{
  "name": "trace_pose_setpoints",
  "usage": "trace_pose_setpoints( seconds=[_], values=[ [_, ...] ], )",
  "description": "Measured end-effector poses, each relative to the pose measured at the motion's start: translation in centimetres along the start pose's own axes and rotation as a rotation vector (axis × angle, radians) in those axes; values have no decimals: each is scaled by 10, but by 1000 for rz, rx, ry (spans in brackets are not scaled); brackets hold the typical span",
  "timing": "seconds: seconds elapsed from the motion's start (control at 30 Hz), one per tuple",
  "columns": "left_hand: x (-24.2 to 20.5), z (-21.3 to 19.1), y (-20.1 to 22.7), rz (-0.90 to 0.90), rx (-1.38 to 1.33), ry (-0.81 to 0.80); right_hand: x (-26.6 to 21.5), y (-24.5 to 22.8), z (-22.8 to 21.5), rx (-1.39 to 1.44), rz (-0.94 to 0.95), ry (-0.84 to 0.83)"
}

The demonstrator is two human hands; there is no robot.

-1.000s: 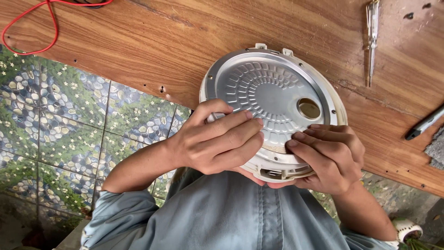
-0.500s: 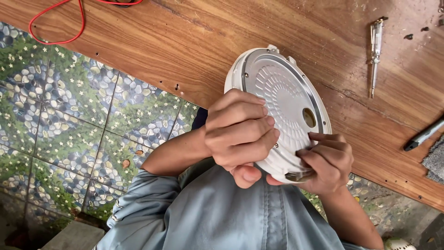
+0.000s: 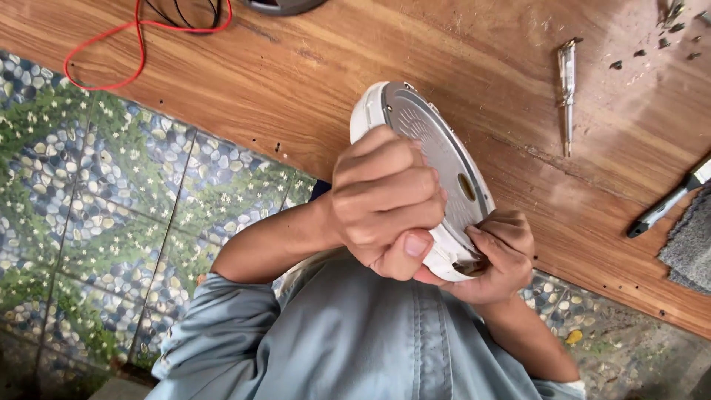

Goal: The person disassembles a white circular appliance lid by unscrewing fasteners with a screwdriver, then uses a hammer to tap the lid and separate its components. The person handles the lid and internal parts on a wooden workbench.

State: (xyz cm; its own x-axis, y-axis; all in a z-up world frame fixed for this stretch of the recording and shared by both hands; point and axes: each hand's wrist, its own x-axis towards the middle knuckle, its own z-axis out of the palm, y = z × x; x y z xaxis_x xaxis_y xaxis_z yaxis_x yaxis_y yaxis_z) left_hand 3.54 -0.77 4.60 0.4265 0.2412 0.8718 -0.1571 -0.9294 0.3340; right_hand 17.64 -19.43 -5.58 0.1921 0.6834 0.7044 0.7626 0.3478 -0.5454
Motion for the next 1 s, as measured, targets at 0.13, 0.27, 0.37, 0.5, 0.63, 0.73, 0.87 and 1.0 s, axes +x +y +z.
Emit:
trace_pose_setpoints(
  seconds=[0.13, 0.27, 0.37, 0.5, 0.63, 0.73, 0.87, 1.0],
  values=[
    [12, 4, -6, 29, -164, -3, 16, -14, 18, -83, 142, 44],
    [-12, 22, -11, -373, 108, 16, 29, -19, 39, -129, 199, 224],
    [-26, 4, 5, -860, -182, -265, 23, -14, 48, -116, 223, 253],
    [-34, 0, 4, -1072, -173, -357, 17, 1, 57, -90, 142, 128],
    [-37, -26, -6, -869, -258, -286, 65, 23, 24, -271, -75, 0],
    [-32, -40, -9, -755, -354, -350, 109, 30, -19, -406, -96, 31],
    [-30, -55, -19, -479, -369, -456, 168, 22, -51, -251, -191, -512],
    [-17, -62, -26, -501, -414, -556, 154, 51, -39, -42, -141, -735]
  ],
)
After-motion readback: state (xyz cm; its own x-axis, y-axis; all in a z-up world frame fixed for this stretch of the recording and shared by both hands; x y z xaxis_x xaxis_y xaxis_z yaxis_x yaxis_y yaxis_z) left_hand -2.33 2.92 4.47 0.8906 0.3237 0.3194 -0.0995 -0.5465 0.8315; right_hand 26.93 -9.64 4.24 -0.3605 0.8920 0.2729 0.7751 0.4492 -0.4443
